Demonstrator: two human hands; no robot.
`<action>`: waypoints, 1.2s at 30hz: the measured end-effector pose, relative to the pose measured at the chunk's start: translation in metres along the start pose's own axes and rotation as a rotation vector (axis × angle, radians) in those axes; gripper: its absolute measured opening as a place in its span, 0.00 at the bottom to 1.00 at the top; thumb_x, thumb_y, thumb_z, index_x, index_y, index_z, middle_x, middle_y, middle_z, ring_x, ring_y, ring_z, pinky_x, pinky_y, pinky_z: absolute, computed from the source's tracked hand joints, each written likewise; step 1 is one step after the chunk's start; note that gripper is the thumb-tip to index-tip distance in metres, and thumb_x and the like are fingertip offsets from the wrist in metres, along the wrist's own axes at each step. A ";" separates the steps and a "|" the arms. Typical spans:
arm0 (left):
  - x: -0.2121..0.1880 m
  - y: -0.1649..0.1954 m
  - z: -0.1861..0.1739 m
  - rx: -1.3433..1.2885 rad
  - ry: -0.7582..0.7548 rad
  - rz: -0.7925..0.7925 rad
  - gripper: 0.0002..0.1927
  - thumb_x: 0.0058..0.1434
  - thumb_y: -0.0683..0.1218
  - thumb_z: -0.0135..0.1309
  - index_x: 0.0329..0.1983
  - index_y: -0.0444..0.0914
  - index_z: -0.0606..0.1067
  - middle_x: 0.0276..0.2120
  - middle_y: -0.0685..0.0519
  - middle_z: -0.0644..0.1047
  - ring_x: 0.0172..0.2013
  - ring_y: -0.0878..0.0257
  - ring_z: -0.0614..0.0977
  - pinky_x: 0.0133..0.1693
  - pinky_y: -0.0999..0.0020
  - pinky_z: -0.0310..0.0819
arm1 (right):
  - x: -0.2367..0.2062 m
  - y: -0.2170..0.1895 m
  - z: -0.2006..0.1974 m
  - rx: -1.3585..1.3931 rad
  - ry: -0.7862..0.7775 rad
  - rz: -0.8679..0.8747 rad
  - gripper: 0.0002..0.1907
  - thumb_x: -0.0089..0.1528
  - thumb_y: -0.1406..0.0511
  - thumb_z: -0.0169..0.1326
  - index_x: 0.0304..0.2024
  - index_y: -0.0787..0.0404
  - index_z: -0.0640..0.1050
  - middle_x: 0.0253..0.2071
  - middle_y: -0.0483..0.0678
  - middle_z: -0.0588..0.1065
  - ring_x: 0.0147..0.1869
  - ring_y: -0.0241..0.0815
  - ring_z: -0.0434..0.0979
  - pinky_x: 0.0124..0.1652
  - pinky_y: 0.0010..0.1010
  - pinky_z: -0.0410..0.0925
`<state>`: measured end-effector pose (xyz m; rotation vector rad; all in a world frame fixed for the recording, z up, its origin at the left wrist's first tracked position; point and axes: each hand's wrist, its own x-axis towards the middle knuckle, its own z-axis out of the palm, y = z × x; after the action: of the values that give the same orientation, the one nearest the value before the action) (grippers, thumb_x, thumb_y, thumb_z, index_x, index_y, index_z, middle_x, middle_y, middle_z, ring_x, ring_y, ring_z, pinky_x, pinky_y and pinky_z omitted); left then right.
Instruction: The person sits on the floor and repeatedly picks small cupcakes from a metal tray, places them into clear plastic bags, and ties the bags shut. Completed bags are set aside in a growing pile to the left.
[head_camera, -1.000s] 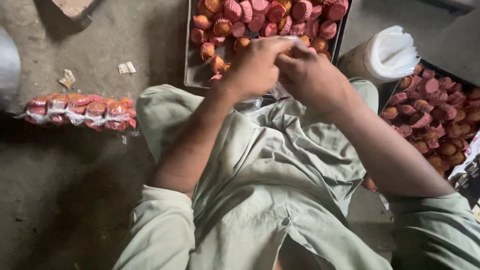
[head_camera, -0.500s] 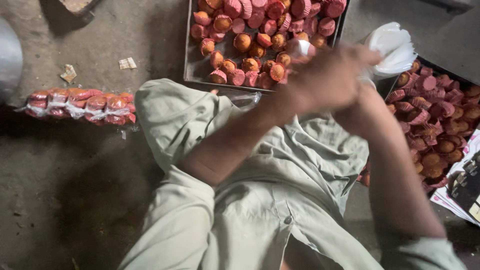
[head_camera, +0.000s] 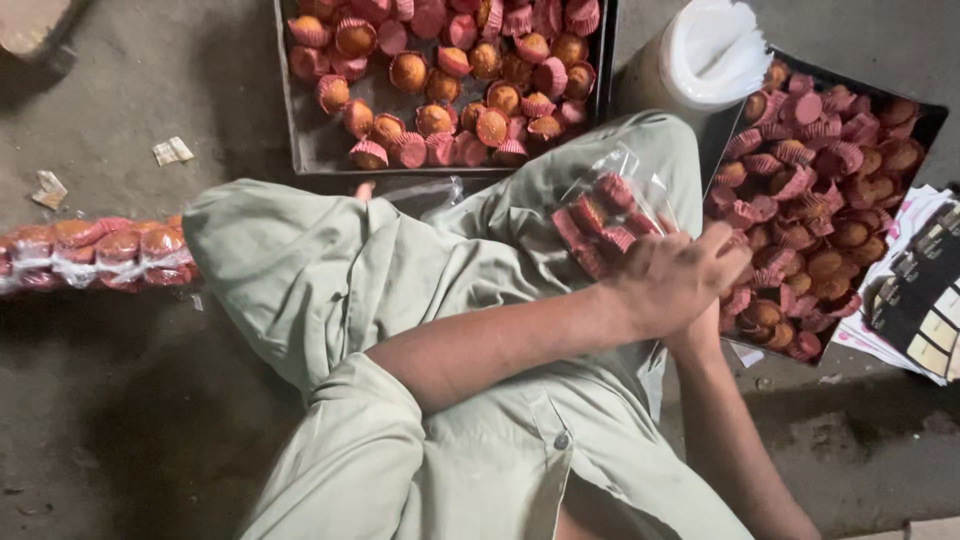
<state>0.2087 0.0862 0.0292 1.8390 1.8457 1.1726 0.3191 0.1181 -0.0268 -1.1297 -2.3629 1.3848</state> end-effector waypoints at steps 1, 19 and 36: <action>-0.001 0.002 -0.001 -0.008 -0.024 -0.001 0.05 0.63 0.40 0.51 0.40 0.37 0.76 0.42 0.47 0.75 0.29 0.58 0.85 0.25 0.65 0.80 | -0.004 -0.001 0.004 -0.002 0.015 0.004 0.22 0.69 0.61 0.37 0.64 0.60 0.66 0.62 0.52 0.69 0.66 0.44 0.67 0.65 0.35 0.60; -0.001 0.005 -0.015 -0.088 -0.002 0.086 0.10 0.65 0.37 0.47 0.46 0.37 0.76 0.47 0.45 0.76 0.32 0.57 0.86 0.31 0.65 0.82 | 0.020 0.086 0.034 0.406 -0.170 0.222 0.26 0.76 0.56 0.25 0.70 0.60 0.62 0.71 0.46 0.66 0.78 0.31 0.56 0.74 0.26 0.45; -0.005 0.017 -0.032 -0.109 -0.171 0.178 0.08 0.66 0.37 0.47 0.32 0.38 0.74 0.29 0.51 0.77 0.30 0.63 0.83 0.30 0.67 0.79 | -0.049 -0.015 0.011 -0.020 0.270 0.013 0.29 0.71 0.70 0.44 0.75 0.63 0.59 0.68 0.57 0.65 0.72 0.48 0.67 0.67 0.38 0.62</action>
<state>0.1991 0.0689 0.0593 2.0051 1.5230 1.1100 0.3404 0.0727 -0.0105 -1.2516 -2.1865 1.1325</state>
